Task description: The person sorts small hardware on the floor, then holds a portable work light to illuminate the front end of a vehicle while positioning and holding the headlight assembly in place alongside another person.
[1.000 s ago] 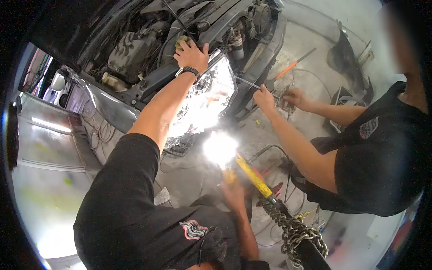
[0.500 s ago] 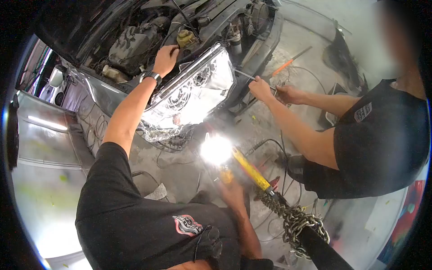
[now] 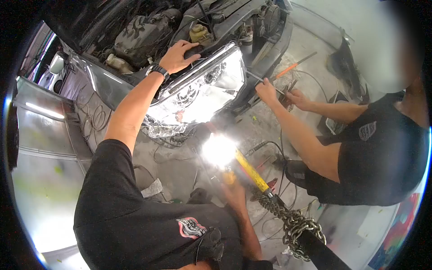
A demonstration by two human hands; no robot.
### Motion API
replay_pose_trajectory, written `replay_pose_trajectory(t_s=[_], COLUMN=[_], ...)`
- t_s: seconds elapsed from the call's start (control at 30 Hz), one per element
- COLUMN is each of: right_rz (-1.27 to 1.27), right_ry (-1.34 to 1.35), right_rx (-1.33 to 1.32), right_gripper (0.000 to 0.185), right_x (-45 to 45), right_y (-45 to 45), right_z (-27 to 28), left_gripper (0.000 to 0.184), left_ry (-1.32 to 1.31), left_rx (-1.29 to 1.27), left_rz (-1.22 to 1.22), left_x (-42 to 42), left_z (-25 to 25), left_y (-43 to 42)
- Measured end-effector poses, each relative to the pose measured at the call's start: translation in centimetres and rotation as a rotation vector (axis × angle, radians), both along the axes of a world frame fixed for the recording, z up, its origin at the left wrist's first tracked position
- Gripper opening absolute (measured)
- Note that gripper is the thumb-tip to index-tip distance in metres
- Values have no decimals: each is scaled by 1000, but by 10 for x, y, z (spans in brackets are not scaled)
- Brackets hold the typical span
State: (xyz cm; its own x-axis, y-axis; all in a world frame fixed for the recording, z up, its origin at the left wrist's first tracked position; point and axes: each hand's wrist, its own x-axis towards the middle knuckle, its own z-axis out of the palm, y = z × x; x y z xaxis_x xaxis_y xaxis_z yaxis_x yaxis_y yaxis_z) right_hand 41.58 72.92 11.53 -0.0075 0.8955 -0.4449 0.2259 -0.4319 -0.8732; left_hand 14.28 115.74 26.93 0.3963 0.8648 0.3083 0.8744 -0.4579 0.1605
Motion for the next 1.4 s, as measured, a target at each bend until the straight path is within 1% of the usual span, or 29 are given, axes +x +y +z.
replay_pose_trajectory(t_s=[0.07, 0.13, 0.23, 0.3, 0.33, 0.4, 0.43, 0.5, 0.53, 0.6, 0.63, 0.7, 0.73, 0.83, 0.87, 0.93, 0.97, 1.0, 1.03, 1.1, 1.13, 1.23, 1.27, 1.37, 1.4], right_rz=[14, -34, -32, 14, 47, 64, 48, 52, 72, 90, 87, 73, 66, 71, 69, 59, 45, 31, 14, -2, -2, -9, -39, -94, -85], right_ry=[2, 43, 48, 77, 114, 134, 114, 75, 54, 46, 58, 82, 95, 68, 66, 80, 67, 53, 13, -84, -139, -212, -172, -148, -171], right_rx=[-11, 45, 60, 210, 366, 399, 276, 189, 226, 156, 51, -45, -37, -56, -58, -56, -14, 28, 107, 217, 243, 287, 295, 294, 310], right_gripper=[48, 38, 32, 31, 31, 31, 31, 30, 30, 36, 43, 50, 50, 50, 50, 50, 44, 39, 30, 25, 25, 29, 30, 31, 30], right_x=[-3, -9, -16, -15, -13, -15, -20, -23, -22, -21, -20, -21, -21, -21, -21, -25, -26, -28, -30, -28, -29, -34, -36, -41, -40], right_y=[0, -2, 2, 7, 8, 12, 15, 18, 18, 21, 21, 24, 25, 24, 24, 27, 26, 25, 21, 11, 7, -9, -14, -24, -27], right_z=[-11, -27, -30, -41, -63, -63, -41, -34, -45, -45, -41, -29, -24, -31, -33, -23, -23, -23, -33, -49, -50, -40, -32, -10, -7], left_gripper=[62, 64, 63, 62, 62, 62, 63, 64, 73, 81, 85, 91, 93, 94, 84, 75, 71, 61, 60, 57, 53, 48, 45, 45, 42], left_ry=[18, 11, -25, -24, -35, -38, -41, -45, -60, -25, -10, 27, 45, -30, -80, -127, -152, -166, -211, -302, -347, -666, -793, -750, -689], left_rx=[-1, -4, -46, -23, -27, -18, -14, -5, -26, -16, -13, -19, -24, -57, -43, -13, 1, 7, 19, 31, 19, 71, 132, -75, 82], left_rz=[-6, -3, 5, 8, 5, 8, 10, 14, 19, 27, 30, 65, 84, 70, 71, 68, 62, 55, 40, 13, 4, -45, 41, -36, -54], left_x=[-3, -3, -3, -3, -4, -3, -3, -2, -2, -2, -1, 2, 3, 1, 0, -3, -4, -3, -4, -8, -8, -13, -12, -22, -25], left_z=[-4, -4, 1, -1, -3, -2, -3, -3, -2, 0, 1, 4, 6, 7, 2, -4, -7, -4, -5, -14, -12, -13, -14, 6, 10], left_y=[3, 5, 3, 4, 6, 6, 5, 6, 7, 4, 3, -2, -3, -2, 1, 6, 7, 4, 6, 15, 14, 22, 21, -2, -18])
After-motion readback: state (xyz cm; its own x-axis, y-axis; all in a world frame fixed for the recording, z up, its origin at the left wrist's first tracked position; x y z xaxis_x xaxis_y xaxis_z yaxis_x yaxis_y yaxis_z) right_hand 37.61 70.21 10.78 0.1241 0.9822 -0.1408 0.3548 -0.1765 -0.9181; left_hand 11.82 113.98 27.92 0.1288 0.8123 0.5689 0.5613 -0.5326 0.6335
